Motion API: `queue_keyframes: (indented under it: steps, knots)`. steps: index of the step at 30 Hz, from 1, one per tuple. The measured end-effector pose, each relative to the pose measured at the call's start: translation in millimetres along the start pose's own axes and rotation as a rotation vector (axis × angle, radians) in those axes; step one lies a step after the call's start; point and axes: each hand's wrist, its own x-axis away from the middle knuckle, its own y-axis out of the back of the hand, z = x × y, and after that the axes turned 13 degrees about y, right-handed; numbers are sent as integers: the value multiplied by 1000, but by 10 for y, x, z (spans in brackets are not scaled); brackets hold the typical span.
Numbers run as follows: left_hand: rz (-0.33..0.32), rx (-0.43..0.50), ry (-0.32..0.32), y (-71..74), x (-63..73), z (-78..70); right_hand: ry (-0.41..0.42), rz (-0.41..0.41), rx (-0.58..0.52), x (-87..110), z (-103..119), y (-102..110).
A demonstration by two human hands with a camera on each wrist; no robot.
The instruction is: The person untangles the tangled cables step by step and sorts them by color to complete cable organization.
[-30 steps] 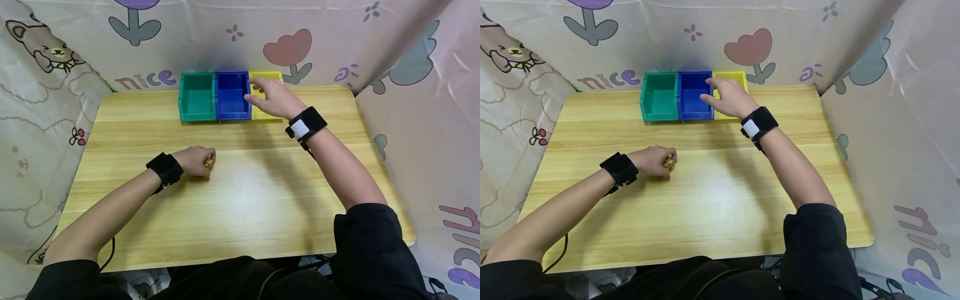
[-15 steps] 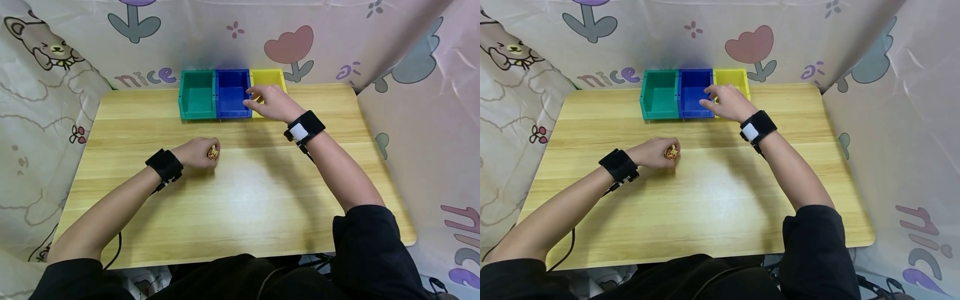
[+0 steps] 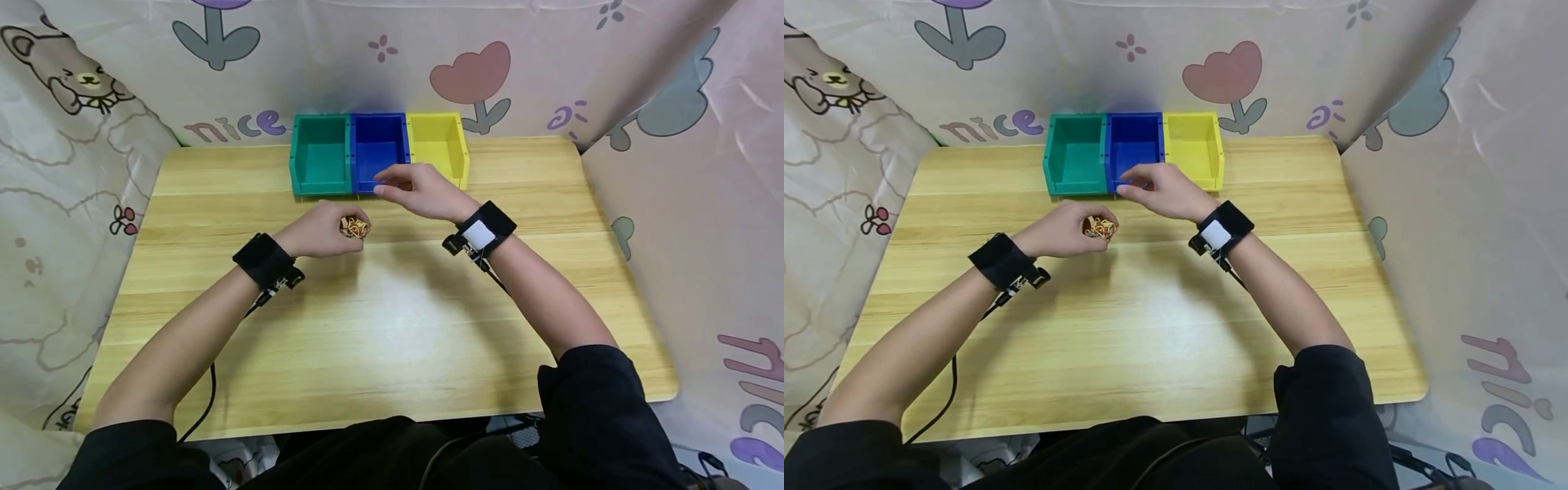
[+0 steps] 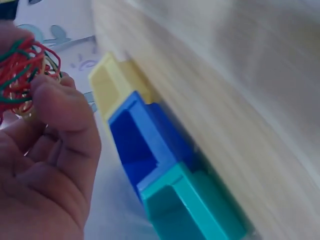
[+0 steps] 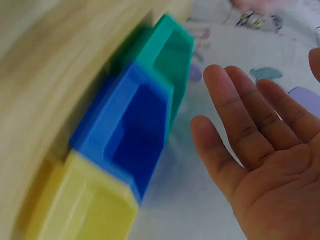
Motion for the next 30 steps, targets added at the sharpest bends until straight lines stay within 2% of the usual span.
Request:
queue_keyframes:
  steps: [4,8,11,14,20,26,28,30]
  knots:
    - [-71,67,-25,47,14,-83,27,-33,-115,6,94,-108]
    - [-134,154,-13,87,44,-169,55,-89,-167,24,149,-205]
    - [-147,241,-1,119,85,-229,83,-148,-195,42,179,-267]
    - [-153,314,-17,146,114,-260,101,-193,-228,54,201,-304]
    - [-170,436,-59,175,135,-273,72,-257,-311,95,237,-319]
    - [-204,625,-95,147,141,-293,80,-436,-414,123,289,-377]
    - [-227,687,-124,130,148,-321,92,-497,-457,131,308,-399]
    - [-250,701,-179,109,156,-359,98,-538,-480,141,331,-417]
